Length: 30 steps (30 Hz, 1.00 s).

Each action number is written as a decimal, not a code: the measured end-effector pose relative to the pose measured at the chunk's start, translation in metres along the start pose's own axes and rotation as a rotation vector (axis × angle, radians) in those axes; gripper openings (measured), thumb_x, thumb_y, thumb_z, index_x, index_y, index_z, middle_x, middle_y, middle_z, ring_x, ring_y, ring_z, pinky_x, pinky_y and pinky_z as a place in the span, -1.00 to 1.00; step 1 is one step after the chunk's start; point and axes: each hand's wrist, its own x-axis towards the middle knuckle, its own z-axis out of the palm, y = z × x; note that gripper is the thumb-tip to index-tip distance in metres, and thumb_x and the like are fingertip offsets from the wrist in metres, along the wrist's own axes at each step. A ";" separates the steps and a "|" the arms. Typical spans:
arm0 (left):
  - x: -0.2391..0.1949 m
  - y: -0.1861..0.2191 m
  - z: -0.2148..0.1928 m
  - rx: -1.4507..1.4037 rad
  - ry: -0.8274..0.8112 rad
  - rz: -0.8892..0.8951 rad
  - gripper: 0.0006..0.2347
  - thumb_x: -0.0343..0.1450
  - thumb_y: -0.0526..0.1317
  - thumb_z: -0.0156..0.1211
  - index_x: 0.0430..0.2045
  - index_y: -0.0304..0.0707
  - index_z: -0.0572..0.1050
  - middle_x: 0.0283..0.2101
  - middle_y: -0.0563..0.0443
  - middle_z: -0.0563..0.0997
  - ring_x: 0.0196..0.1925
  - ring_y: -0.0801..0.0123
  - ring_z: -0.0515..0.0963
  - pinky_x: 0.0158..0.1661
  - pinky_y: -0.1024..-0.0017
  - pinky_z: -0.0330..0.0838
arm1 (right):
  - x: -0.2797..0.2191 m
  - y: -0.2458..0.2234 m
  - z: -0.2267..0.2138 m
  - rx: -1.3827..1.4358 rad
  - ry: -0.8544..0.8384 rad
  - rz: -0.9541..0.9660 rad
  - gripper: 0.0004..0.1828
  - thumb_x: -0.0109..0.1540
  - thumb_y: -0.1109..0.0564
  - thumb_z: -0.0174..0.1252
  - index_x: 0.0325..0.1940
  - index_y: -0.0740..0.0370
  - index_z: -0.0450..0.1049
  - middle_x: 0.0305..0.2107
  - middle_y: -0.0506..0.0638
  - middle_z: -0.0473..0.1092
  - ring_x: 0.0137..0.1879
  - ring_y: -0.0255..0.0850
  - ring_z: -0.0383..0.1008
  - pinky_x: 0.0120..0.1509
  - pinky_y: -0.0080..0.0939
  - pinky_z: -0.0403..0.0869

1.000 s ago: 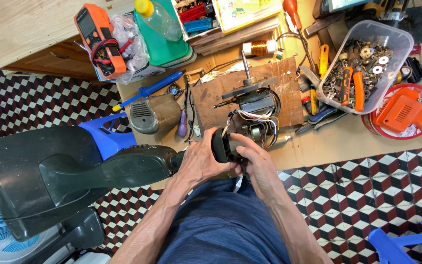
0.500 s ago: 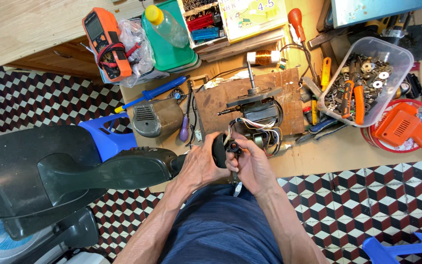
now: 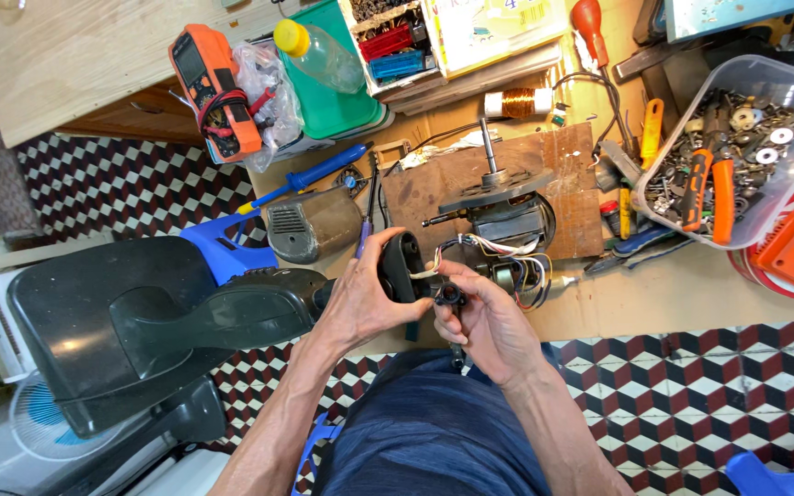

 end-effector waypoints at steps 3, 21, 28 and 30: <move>-0.003 0.002 -0.007 0.044 0.043 0.059 -0.16 0.04 -0.06 0.57 0.23 -0.25 0.28 0.06 -0.25 0.56 0.11 0.03 0.58 0.08 0.21 0.46 | 0.002 0.000 0.002 0.006 -0.059 0.037 -0.61 0.32 0.05 0.03 0.20 0.24 0.35 -0.53 0.02 0.39 -0.48 -0.29 0.31 -0.48 -0.36 0.23; -0.006 0.006 -0.012 0.045 -0.001 -0.034 -0.15 0.05 -0.01 0.56 0.25 -0.22 0.25 0.06 -0.22 0.56 0.13 0.05 0.59 0.12 0.20 0.45 | 0.005 -0.002 0.001 0.069 -0.055 0.100 -0.63 0.30 0.08 0.05 0.17 0.22 0.34 -0.53 0.02 0.39 -0.47 -0.27 0.33 -0.49 -0.37 0.24; -0.005 0.003 -0.009 0.062 0.005 -0.022 -0.15 0.05 -0.02 0.54 0.25 -0.22 0.26 0.08 -0.22 0.54 0.14 0.01 0.57 0.11 0.18 0.45 | 0.006 -0.002 -0.002 0.027 -0.032 0.082 -0.61 0.31 0.06 0.03 0.19 0.23 0.34 -0.53 0.02 0.39 -0.47 -0.29 0.33 -0.49 -0.38 0.24; -0.005 0.002 -0.008 0.084 0.018 0.034 -0.16 0.06 -0.03 0.55 0.25 -0.24 0.27 0.09 -0.23 0.54 0.16 -0.03 0.55 0.12 0.15 0.43 | 0.007 -0.002 -0.003 0.013 -0.023 0.086 -0.60 0.30 0.05 0.02 0.19 0.23 0.34 -0.53 0.02 0.39 -0.47 -0.29 0.33 -0.48 -0.38 0.24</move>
